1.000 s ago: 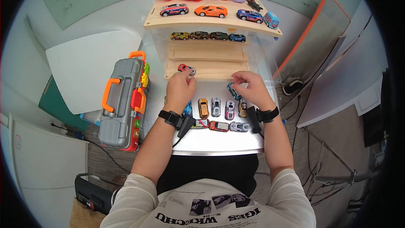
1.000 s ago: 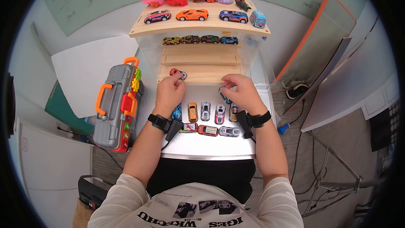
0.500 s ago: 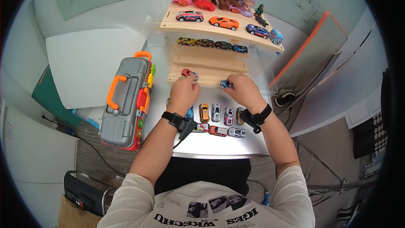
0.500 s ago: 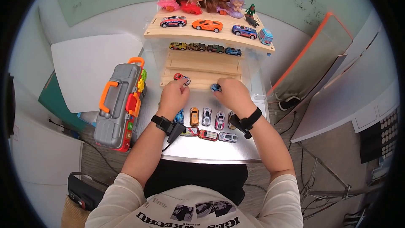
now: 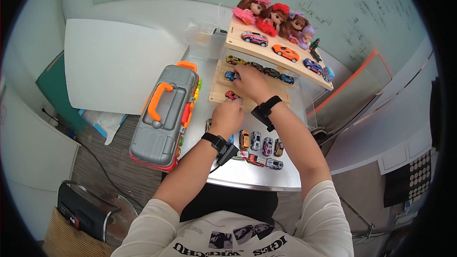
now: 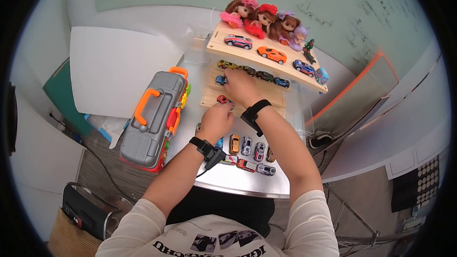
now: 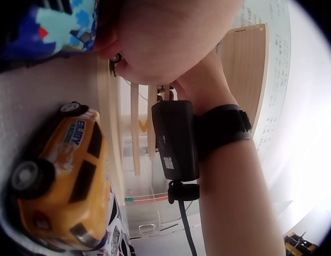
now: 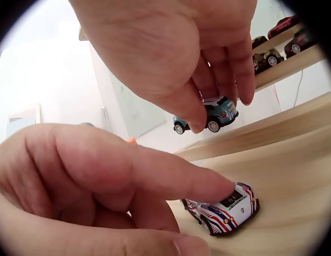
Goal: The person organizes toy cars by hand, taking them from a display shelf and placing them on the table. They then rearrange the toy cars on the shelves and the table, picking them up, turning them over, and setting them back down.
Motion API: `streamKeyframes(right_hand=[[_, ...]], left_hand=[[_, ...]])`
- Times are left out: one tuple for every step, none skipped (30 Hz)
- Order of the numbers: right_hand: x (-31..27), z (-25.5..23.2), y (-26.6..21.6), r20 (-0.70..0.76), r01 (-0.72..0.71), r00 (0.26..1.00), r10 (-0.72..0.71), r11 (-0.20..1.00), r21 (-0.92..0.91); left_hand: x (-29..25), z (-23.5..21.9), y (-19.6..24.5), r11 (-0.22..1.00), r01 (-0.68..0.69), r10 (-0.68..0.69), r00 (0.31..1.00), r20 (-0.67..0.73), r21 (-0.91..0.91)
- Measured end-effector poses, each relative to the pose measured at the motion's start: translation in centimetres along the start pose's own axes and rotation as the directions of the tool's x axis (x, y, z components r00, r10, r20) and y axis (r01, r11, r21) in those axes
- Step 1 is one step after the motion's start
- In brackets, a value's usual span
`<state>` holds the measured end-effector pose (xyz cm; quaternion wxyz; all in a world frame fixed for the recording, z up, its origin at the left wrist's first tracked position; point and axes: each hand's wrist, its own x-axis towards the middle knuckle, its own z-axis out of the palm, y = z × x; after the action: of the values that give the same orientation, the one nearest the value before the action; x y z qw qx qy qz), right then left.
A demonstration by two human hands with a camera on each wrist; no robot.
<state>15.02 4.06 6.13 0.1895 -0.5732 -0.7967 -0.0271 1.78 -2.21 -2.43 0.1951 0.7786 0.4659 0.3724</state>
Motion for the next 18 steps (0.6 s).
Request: streamKeyframes(right_hand=[[0.2,0.3,0.0,0.008,-0.006,1.000,0.006,1.000,-0.021],[0.3,0.5,0.1,0.014,0.002,1.000,-0.002,1.000,-0.024],[0.4,0.8,0.2,0.007,0.010,1.000,-0.010,1.000,-0.012],[0.4,0.8,0.2,-0.001,0.016,1.000,-0.016,1.000,0.001],[0.5,0.9,0.2,0.002,0.017,1.000,-0.017,1.000,-0.001],[0.6,0.9,0.3,0.021,0.010,1.000,-0.010,1.000,0.015],[0.6,0.9,0.3,0.039,0.001,0.999,-0.003,1.000,0.031],[0.7,1.1,0.5,0.040,0.001,0.999,-0.002,1.000,0.029],[0.7,1.4,0.7,0.030,0.019,0.999,-0.021,0.999,0.049],[0.8,1.5,0.8,0.021,0.038,0.999,-0.040,0.997,0.069],[0.8,1.6,0.8,0.022,0.039,0.999,-0.041,0.997,0.067],[0.7,1.7,0.9,0.010,0.050,0.999,-0.050,0.997,0.065],[0.7,1.6,0.6,-0.002,0.061,0.998,-0.061,0.996,0.063],[0.6,1.5,0.4,-0.001,0.064,0.998,-0.064,0.996,0.061],[0.5,1.4,0.2,0.007,0.050,0.999,-0.050,0.997,0.051],[0.4,1.2,0.1,0.014,0.035,0.999,-0.035,0.999,0.039],[0.3,1.3,0.1,0.014,0.036,0.999,-0.037,0.999,0.037],[0.3,1.4,0.1,0.003,0.046,0.999,-0.046,0.998,0.037]], left_hand=[[0.0,0.0,0.0,1.000,0.007,-0.007,1.000,-0.008,-0.004],[0.0,0.1,0.0,1.000,0.002,-0.002,1.000,-0.003,-0.002],[0.0,0.1,0.0,1.000,-0.003,0.003,1.000,0.004,0.001],[0.0,0.1,0.0,1.000,0.002,-0.002,1.000,0.002,-0.001],[-0.1,0.1,0.0,1.000,-0.008,0.008,1.000,-0.012,-0.009],[-0.1,0.1,0.0,1.000,-0.020,0.020,0.999,-0.025,-0.016],[-0.1,0.0,0.1,1.000,-0.020,0.020,1.000,-0.025,-0.018],[0.0,-0.2,0.3,1.000,0.008,-0.007,1.000,0.008,-0.013],[0.0,-0.4,0.4,0.999,0.035,-0.034,0.999,0.040,-0.006],[0.0,-0.4,0.4,0.999,0.035,-0.034,0.999,0.039,-0.008],[0.0,-0.3,0.4,0.999,0.035,-0.034,0.998,0.043,-0.003],[0.0,-0.3,0.4,0.999,0.035,-0.035,0.998,0.046,0.002],[0.0,-0.3,0.4,0.999,0.037,-0.037,0.998,0.043,0.000],[0.0,-0.3,0.4,0.999,0.033,-0.033,0.999,0.034,-0.005],[0.0,-0.3,0.4,1.000,0.028,-0.028,0.999,0.025,-0.010],[0.0,-0.3,0.4,1.000,0.028,-0.028,0.999,0.022,-0.012],[0.0,-0.4,0.4,0.999,0.035,-0.035,0.999,0.034,-0.008],[0.1,-0.4,0.4,0.999,0.042,-0.042,0.998,0.047,-0.005]])
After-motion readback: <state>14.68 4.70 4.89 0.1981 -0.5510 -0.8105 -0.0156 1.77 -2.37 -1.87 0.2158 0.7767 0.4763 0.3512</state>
